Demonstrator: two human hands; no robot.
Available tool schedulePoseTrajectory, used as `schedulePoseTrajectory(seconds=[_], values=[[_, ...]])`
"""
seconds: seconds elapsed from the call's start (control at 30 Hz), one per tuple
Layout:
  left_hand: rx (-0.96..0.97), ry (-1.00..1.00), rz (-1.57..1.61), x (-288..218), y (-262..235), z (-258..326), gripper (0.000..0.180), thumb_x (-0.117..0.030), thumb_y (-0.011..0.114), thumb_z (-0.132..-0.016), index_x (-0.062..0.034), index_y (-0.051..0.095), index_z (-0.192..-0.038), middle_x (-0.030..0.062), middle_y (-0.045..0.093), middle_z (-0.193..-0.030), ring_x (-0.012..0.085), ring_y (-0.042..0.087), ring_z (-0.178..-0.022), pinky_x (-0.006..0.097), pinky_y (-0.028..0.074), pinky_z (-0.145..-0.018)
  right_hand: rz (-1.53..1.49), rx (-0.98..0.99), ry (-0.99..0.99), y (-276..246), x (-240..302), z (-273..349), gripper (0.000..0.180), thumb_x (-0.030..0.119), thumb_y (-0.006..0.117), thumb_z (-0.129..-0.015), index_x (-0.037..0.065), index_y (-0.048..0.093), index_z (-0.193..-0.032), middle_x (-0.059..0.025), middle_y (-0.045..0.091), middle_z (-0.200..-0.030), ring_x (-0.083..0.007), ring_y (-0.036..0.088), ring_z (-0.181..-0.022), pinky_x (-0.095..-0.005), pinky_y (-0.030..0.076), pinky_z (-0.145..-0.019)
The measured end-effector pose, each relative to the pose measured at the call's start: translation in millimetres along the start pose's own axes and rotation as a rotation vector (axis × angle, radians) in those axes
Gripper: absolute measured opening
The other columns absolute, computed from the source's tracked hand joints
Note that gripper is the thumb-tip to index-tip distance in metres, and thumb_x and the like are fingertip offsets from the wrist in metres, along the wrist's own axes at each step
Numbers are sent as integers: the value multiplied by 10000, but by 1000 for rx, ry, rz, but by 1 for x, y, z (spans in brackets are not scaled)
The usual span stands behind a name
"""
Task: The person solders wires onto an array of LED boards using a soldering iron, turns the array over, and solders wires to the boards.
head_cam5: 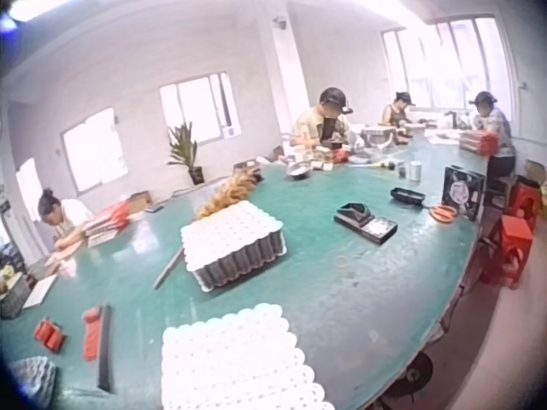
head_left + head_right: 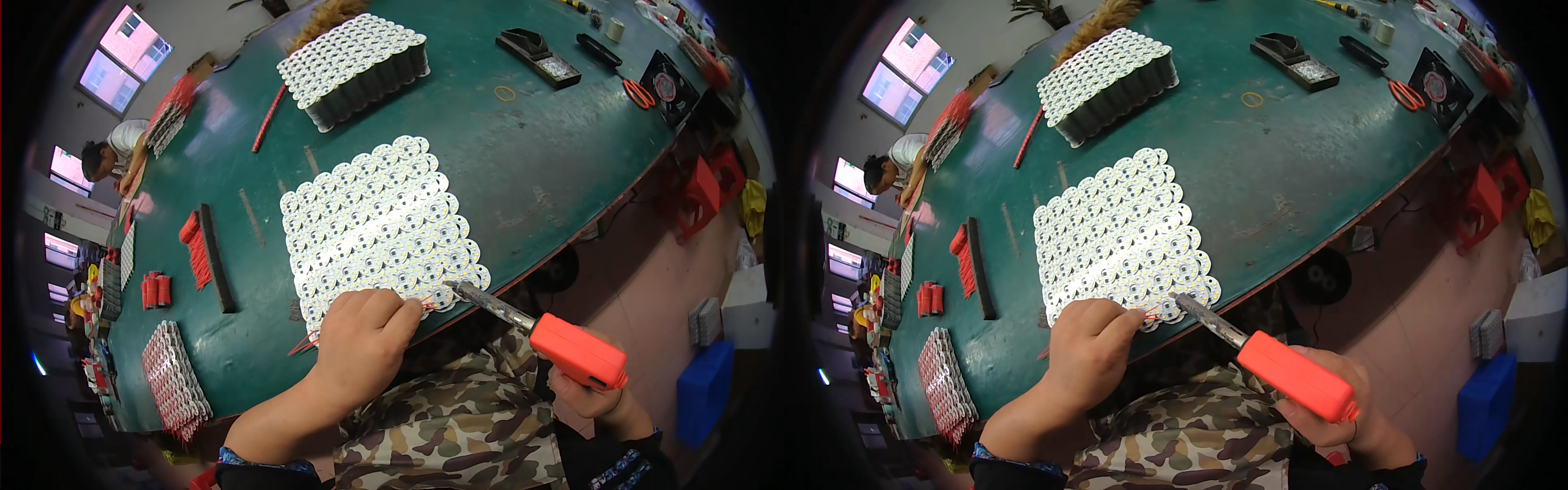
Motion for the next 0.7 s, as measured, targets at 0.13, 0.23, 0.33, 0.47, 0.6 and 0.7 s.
schedulePoseTrajectory(seconds=[0.13, 0.23, 0.33, 0.47, 0.6, 0.7], values=[[30, 2, -5, 0, 4, -5, 231, -41, 684, -750, -79, 704, -977, 46, 585, -776, 256, 599, -706, 405, 447, -646, 59, 2, -41, -1, 0, -3, 575, 76, 780, -776, -69, 555, -1285, -162, 727, -1093, -280, 759, -831, -369, 611, -739], [49, -4, -11, 0, 4, -8, 225, -39, 681, -758, -83, 706, -977, 45, 577, -775, 260, 592, -698, 413, 444, -642, 0, 14, -16, -1, 8, -14, 568, 70, 793, -770, -60, 569, -1275, -175, 734, -1070, -297, 760, -815, -378, 612, -732], [107, -22, -30, 0, 5, -9, 228, -35, 678, -762, -87, 709, -981, 48, 578, -776, 263, 592, -694, 414, 444, -636, 18, 4, -41, 1, 7, -17, 561, 62, 804, -763, -51, 582, -1266, -192, 740, -1025, -312, 760, -798, -380, 610, -716], [121, -28, -5, 2, 5, -11, 217, -39, 679, -769, -92, 715, -976, 48, 589, -786, 269, 602, -700, 416, 449, -631, 18, -33, -44, 5, 5, -16, 563, 62, 808, -759, -48, 587, -1265, -198, 741, -984, -315, 759, -786, -375, 606, -703], [147, -24, -2, 3, 4, -12, 212, -45, 680, -775, -94, 721, -977, 48, 598, -797, 272, 608, -708, 415, 456, -637, -51, -41, -67, 6, 5, -19, 578, 65, 813, -754, -49, 588, -1274, -193, 743, -987, -311, 759, -772, -371, 603, -693], [163, -15, -11, 3, 4, -13, 209, -53, 681, -778, -91, 724, -979, 50, 597, -802, 272, 610, -716, 414, 461, -642, -46, -25, -60, 6, 5, -18, 581, 67, 817, -751, -49, 591, -1273, -191, 743, -990, -314, 759, -776, -372, 604, -697]])
Point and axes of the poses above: each hand's wrist, its own z-axis away from the middle knuckle, its own y-axis out of the palm, x = y × z, the point moved 2 cm from there along -z, towards the middle knuckle
